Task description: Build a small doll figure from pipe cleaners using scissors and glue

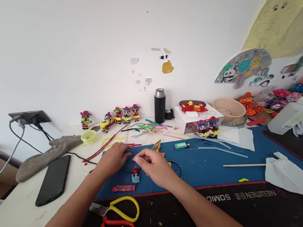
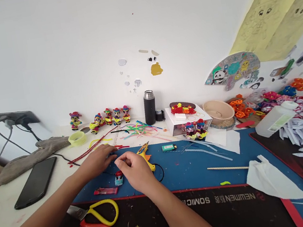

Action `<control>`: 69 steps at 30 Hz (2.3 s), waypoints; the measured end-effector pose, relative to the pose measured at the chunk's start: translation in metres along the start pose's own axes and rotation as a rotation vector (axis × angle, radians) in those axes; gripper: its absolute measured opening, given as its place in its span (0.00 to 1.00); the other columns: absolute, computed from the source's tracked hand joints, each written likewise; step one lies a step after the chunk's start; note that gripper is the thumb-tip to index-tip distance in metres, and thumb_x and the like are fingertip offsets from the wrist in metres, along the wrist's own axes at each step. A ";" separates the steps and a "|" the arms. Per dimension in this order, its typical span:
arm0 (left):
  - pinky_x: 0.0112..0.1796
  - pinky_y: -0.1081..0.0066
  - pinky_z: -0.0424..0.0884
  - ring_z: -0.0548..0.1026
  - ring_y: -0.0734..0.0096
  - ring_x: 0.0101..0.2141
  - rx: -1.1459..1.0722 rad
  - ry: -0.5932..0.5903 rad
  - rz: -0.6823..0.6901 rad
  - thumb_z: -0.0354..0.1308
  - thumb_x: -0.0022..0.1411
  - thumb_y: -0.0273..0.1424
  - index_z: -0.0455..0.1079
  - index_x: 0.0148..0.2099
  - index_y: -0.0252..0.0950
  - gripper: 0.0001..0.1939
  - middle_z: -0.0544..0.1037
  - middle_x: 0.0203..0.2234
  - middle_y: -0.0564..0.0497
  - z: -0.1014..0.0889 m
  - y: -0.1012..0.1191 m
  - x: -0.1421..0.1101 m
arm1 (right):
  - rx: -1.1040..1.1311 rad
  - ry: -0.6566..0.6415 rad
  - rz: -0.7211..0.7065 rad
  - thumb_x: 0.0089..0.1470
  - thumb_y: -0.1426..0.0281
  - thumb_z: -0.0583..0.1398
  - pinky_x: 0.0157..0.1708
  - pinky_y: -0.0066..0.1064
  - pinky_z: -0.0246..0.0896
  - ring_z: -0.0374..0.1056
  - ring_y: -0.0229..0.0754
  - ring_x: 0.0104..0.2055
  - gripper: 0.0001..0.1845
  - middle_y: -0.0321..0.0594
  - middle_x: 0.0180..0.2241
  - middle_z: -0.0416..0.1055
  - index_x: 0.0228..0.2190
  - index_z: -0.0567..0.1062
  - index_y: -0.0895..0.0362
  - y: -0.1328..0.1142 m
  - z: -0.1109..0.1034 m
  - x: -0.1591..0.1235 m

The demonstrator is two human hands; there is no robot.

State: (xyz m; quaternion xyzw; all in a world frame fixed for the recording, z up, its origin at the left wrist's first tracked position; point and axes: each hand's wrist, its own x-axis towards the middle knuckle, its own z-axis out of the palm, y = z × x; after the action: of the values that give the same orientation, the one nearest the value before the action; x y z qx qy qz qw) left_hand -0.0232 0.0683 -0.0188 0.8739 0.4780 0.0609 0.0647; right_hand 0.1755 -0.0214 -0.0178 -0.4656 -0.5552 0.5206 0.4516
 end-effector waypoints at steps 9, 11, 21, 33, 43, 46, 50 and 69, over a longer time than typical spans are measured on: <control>0.43 0.59 0.71 0.77 0.52 0.41 -0.010 0.018 0.049 0.49 0.68 0.28 0.74 0.38 0.38 0.12 0.80 0.36 0.42 0.012 -0.016 0.000 | 0.042 0.048 0.018 0.61 0.56 0.62 0.23 0.29 0.52 0.55 0.36 0.21 0.14 0.30 0.21 0.61 0.35 0.76 0.55 -0.001 -0.010 0.005; 0.42 0.59 0.71 0.78 0.53 0.39 -0.018 0.007 0.036 0.49 0.68 0.28 0.74 0.38 0.38 0.12 0.81 0.35 0.43 0.009 -0.026 -0.004 | 0.046 0.036 0.009 0.60 0.56 0.63 0.23 0.28 0.52 0.55 0.36 0.22 0.15 0.30 0.21 0.61 0.36 0.77 0.55 -0.002 -0.009 0.004; 0.52 0.57 0.70 0.74 0.53 0.51 -0.078 0.012 0.101 0.52 0.70 0.34 0.75 0.51 0.40 0.13 0.78 0.47 0.42 0.013 -0.004 -0.007 | -0.006 0.025 -0.001 0.62 0.56 0.62 0.24 0.28 0.55 0.58 0.36 0.23 0.15 0.31 0.22 0.64 0.36 0.77 0.55 0.001 -0.007 0.004; 0.51 0.56 0.71 0.78 0.51 0.47 -0.045 0.034 0.027 0.48 0.69 0.28 0.78 0.44 0.37 0.16 0.83 0.42 0.40 0.000 -0.024 -0.013 | -0.059 0.000 -0.008 0.64 0.60 0.60 0.25 0.27 0.54 0.59 0.36 0.23 0.12 0.32 0.24 0.66 0.37 0.77 0.55 0.004 -0.003 0.002; 0.57 0.55 0.70 0.78 0.53 0.52 -0.043 0.074 0.129 0.50 0.67 0.22 0.81 0.51 0.38 0.19 0.83 0.50 0.40 0.007 -0.009 -0.022 | -0.094 0.003 0.007 0.62 0.57 0.61 0.25 0.28 0.55 0.60 0.38 0.24 0.13 0.32 0.23 0.66 0.36 0.76 0.55 0.003 -0.003 0.002; 0.60 0.53 0.67 0.76 0.50 0.55 -0.030 0.141 0.045 0.50 0.70 0.29 0.80 0.53 0.38 0.18 0.82 0.53 0.39 -0.004 -0.016 -0.039 | -0.093 0.007 0.004 0.63 0.56 0.61 0.25 0.28 0.55 0.60 0.38 0.24 0.15 0.32 0.24 0.66 0.37 0.77 0.55 0.004 -0.006 0.003; 0.58 0.54 0.67 0.74 0.47 0.55 0.087 0.182 -0.277 0.47 0.71 0.37 0.77 0.54 0.35 0.21 0.81 0.52 0.36 -0.031 -0.045 -0.075 | -0.104 0.012 0.007 0.62 0.55 0.61 0.25 0.29 0.55 0.60 0.38 0.24 0.16 0.33 0.24 0.67 0.36 0.77 0.55 0.003 -0.007 0.003; 0.34 0.62 0.69 0.81 0.48 0.41 0.252 -0.104 -0.722 0.43 0.71 0.41 0.71 0.34 0.40 0.19 0.84 0.37 0.43 -0.033 -0.056 -0.138 | -0.184 0.010 0.001 0.63 0.56 0.61 0.25 0.28 0.55 0.63 0.39 0.26 0.14 0.34 0.25 0.70 0.35 0.77 0.54 0.002 -0.004 0.000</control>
State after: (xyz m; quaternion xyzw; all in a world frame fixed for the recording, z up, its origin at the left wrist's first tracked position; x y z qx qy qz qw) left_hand -0.1487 -0.0165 -0.0016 0.6523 0.7548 -0.0692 -0.0019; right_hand 0.1792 -0.0204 -0.0200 -0.5078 -0.5984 0.4653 0.4093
